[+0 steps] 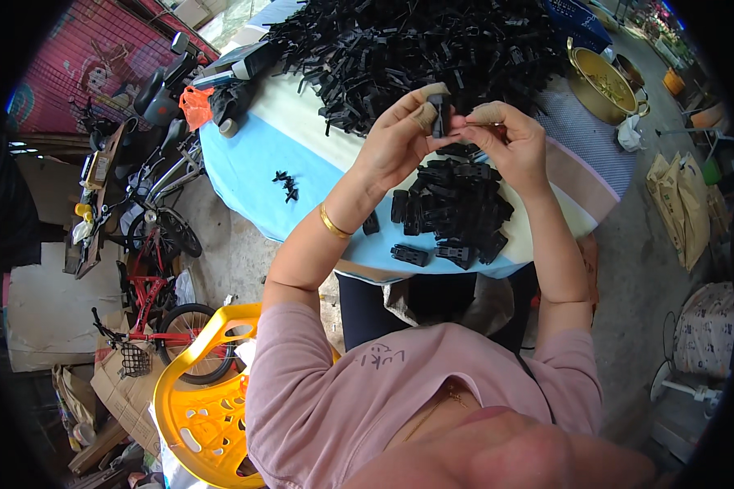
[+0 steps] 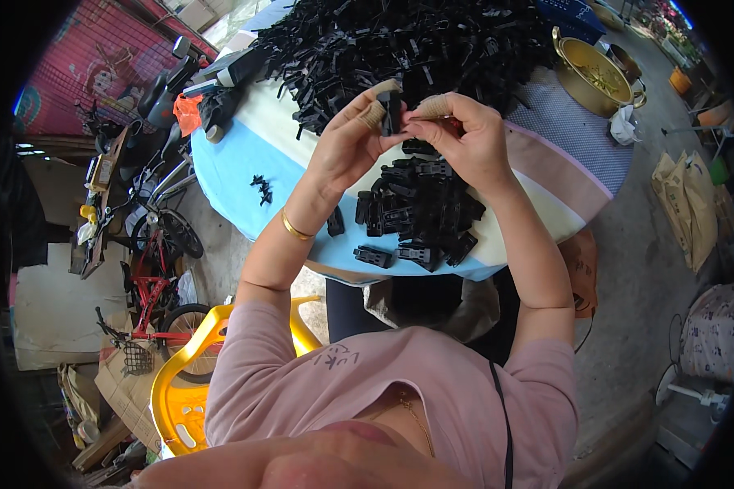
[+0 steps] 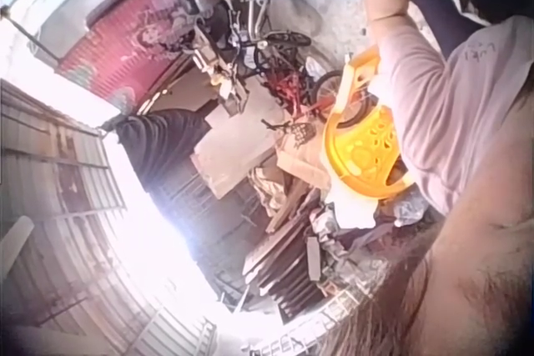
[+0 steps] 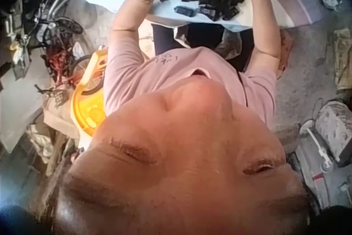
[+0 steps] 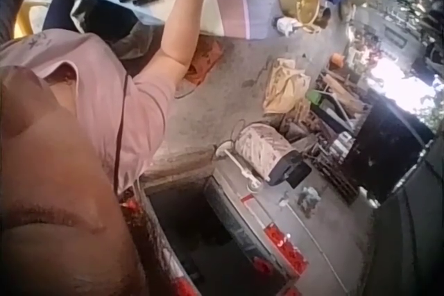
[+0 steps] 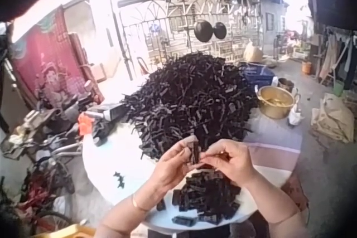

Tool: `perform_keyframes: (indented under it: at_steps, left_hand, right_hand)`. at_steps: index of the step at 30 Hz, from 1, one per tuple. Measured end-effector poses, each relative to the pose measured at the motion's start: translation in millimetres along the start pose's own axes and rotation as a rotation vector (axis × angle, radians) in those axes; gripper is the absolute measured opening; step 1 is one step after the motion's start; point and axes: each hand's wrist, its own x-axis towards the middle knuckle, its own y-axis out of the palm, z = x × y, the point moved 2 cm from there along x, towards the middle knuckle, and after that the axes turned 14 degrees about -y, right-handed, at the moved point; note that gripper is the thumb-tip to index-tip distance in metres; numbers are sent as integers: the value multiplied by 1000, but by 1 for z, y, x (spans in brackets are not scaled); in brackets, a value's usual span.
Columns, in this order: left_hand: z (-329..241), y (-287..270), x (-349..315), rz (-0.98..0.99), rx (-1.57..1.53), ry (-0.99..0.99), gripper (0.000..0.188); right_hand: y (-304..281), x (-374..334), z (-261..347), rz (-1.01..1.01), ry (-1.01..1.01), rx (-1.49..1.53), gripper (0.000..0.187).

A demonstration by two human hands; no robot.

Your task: The person is sorting and inspecting small black plastic components at a workspace.

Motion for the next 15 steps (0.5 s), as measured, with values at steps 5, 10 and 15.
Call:
perform_keyframes:
  at_steps: [5, 10, 15]
  left_hand:
    - [1, 5, -3, -143, 628, 66, 35]
    - [10, 20, -12, -3, 666, 177, 50]
    - [9, 13, -7, -101, 687, 183, 43]
  right_hand:
    - [0, -1, -2, -87, 173, 73, 17]
    - [2, 1, -3, -23, 349, 33, 20]
    - [1, 0, -6, -38, 430, 205, 14]
